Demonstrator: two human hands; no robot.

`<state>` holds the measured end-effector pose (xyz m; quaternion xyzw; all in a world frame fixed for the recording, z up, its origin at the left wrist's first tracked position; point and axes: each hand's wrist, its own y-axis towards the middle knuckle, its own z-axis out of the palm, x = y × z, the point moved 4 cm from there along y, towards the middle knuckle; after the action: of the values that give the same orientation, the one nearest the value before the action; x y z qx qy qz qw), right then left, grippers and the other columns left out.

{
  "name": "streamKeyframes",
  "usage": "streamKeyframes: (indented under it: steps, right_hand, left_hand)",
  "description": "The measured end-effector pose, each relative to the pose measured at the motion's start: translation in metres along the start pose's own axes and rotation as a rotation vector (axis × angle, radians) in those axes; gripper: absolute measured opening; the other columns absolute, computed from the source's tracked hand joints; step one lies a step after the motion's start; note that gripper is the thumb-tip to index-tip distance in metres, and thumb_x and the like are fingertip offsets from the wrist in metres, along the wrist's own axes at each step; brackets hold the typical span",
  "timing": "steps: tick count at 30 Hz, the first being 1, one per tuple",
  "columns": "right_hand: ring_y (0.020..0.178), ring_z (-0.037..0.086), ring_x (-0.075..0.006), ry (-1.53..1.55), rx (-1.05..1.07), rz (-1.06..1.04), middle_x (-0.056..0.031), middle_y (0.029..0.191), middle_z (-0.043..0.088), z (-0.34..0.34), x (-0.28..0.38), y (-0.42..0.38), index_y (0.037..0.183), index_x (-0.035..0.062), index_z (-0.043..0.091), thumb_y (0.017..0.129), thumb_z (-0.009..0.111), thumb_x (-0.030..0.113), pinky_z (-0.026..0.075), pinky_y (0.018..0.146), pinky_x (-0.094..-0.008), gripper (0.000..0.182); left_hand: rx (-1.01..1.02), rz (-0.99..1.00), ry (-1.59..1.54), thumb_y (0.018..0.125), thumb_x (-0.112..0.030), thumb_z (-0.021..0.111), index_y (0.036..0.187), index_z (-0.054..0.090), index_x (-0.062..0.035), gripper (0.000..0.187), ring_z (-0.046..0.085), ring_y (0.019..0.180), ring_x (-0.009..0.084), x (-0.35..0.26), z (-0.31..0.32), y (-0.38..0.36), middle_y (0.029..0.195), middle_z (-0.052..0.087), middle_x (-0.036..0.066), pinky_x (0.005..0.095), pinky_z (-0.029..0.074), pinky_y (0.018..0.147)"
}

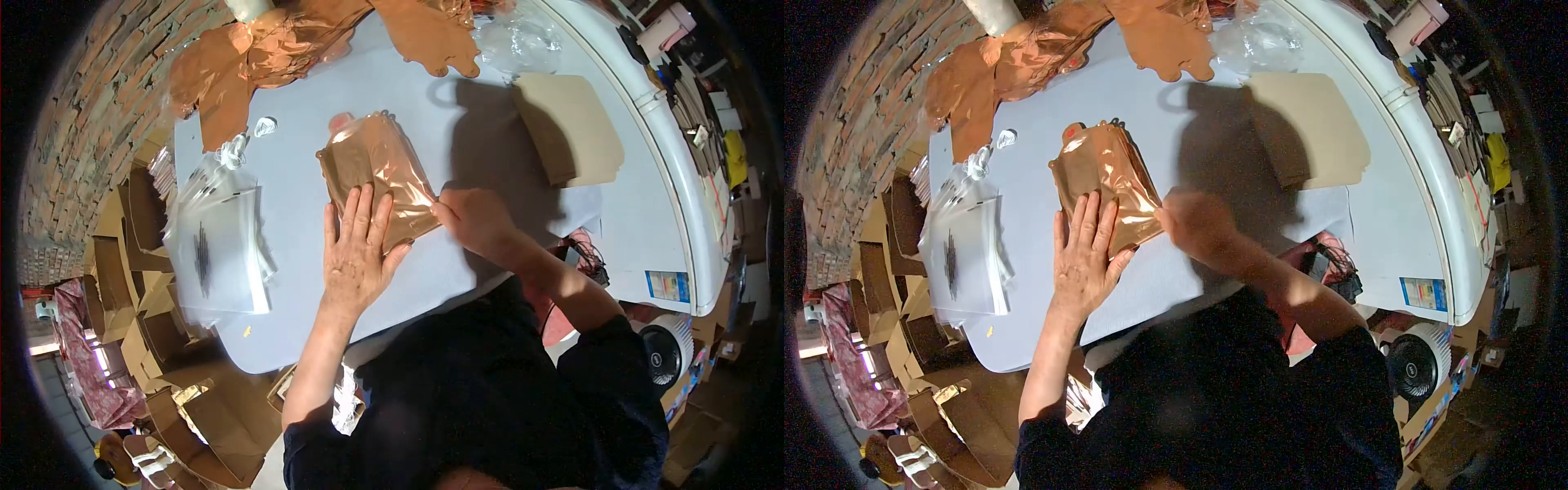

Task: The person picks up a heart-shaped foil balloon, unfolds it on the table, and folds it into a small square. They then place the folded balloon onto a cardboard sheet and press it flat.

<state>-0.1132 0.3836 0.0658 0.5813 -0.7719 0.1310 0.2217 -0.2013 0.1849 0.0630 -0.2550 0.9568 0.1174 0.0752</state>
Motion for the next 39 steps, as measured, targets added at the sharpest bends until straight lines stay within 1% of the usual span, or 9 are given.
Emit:
streamKeyframes:
  steps: [5, 17, 23, 26, 29, 32, 35, 36, 39]
  right_hand:
    - [0.068, 0.069, -0.0404, -0.128, -0.052, -0.034, -0.0181, 0.074, 0.068, 0.008, 0.005, -0.002, 0.085, 0.0073, 0.062, 0.101, 0.061, 0.025, 0.055, 0.062, -0.052, 0.023]
    - [0.054, 0.065, -0.0332, -0.032, -0.366, -0.282, -0.0109, 0.064, 0.06, 0.007, 0.01, -0.013, 0.085, 0.0056, 0.062, 0.095, 0.066, 0.015, 0.052, 0.05, -0.0448, 0.014]
    - [0.064, 0.076, -0.0311, -0.252, -0.109, -0.052, -0.0152, 0.071, 0.071, 0.007, 0.022, -0.004, 0.084, 0.001, 0.067, 0.085, 0.069, 0.011, 0.06, 0.055, -0.0428, 0.01]
    - [0.063, 0.075, -0.0305, -0.323, -0.116, -0.14, -0.0145, 0.07, 0.071, 0.005, 0.024, -0.003, 0.085, -0.0001, 0.066, 0.086, 0.068, 0.01, 0.061, 0.055, -0.0424, 0.01]
    - [0.072, 0.076, -0.0312, -0.3, 0.098, -0.042, -0.0145, 0.086, 0.07, 0.003, 0.023, -0.002, 0.093, 0.0017, 0.067, 0.091, 0.066, 0.014, 0.062, 0.059, -0.0415, 0.012]
    - [0.074, 0.074, -0.029, -0.332, -0.087, -0.102, -0.016, 0.088, 0.071, 0.002, 0.02, 0.0, 0.089, 0.0023, 0.066, 0.087, 0.068, 0.014, 0.058, 0.057, -0.0415, 0.012]
    - [0.095, 0.069, -0.0267, -0.202, -0.377, -0.373, -0.0127, 0.1, 0.069, -0.013, 0.006, 0.004, 0.092, 0.0053, 0.067, 0.086, 0.068, 0.017, 0.053, 0.071, -0.0396, 0.013]
    - [0.122, 0.059, -0.0224, -0.241, -0.227, -0.297, -0.0029, 0.112, 0.066, -0.008, 0.0, 0.004, 0.103, 0.0088, 0.067, 0.084, 0.064, 0.014, 0.047, 0.092, -0.0369, 0.019]
    - [0.125, 0.058, -0.0246, -0.145, -0.335, -0.5, -0.0043, 0.126, 0.066, -0.019, -0.009, 0.009, 0.117, 0.0083, 0.07, 0.086, 0.064, 0.014, 0.043, 0.097, -0.042, 0.032]
  left_hand:
    - [-0.028, 0.012, -0.03, 0.1, -0.054, 0.062, 0.162, 0.042, -0.0117, 0.078, 0.03, 0.159, 0.0339, -0.001, -0.001, 0.0, 0.171, 0.034, 0.017, 0.0619, 0.017, 0.128]
    - [0.055, 0.056, -0.003, 0.094, -0.066, 0.066, 0.166, 0.037, -0.02, 0.091, 0.019, 0.162, 0.0411, -0.005, -0.044, 0.017, 0.174, 0.026, 0.019, 0.065, 0.01, 0.128]
    - [-0.049, 0.066, -0.075, 0.102, -0.046, 0.063, 0.165, 0.039, -0.0172, 0.074, 0.023, 0.161, 0.0385, -0.005, -0.017, 0.038, 0.173, 0.029, 0.019, 0.0567, 0.017, 0.13]
    - [-0.065, 0.063, -0.052, 0.102, -0.043, 0.062, 0.165, 0.038, -0.0145, 0.073, 0.024, 0.16, 0.038, -0.007, 0.004, 0.039, 0.172, 0.03, 0.018, 0.0561, 0.018, 0.13]
    - [-0.022, 0.08, 0.003, 0.11, -0.046, 0.046, 0.165, 0.035, -0.0077, 0.069, 0.022, 0.16, 0.0417, -0.007, 0.008, 0.038, 0.172, 0.027, 0.022, 0.0579, 0.018, 0.129]
    - [0.004, 0.079, 0.03, 0.11, -0.048, 0.045, 0.165, 0.035, -0.0072, 0.069, 0.022, 0.16, 0.0421, -0.008, 0.009, 0.039, 0.173, 0.027, 0.022, 0.0582, 0.017, 0.129]
    - [0.029, 0.073, 0.022, 0.11, -0.049, 0.044, 0.166, 0.035, -0.0075, 0.07, 0.022, 0.16, 0.0425, -0.009, 0.008, 0.04, 0.173, 0.026, 0.022, 0.0585, 0.017, 0.129]
    - [0.03, 0.07, 0.015, 0.11, -0.049, 0.044, 0.166, 0.035, -0.0078, 0.07, 0.022, 0.16, 0.0427, -0.008, 0.009, 0.04, 0.173, 0.026, 0.022, 0.0588, 0.017, 0.129]
    - [0.037, 0.063, 0.006, 0.11, -0.05, 0.044, 0.166, 0.035, -0.0081, 0.071, 0.021, 0.16, 0.042, -0.009, 0.009, 0.04, 0.173, 0.026, 0.021, 0.0591, 0.016, 0.129]
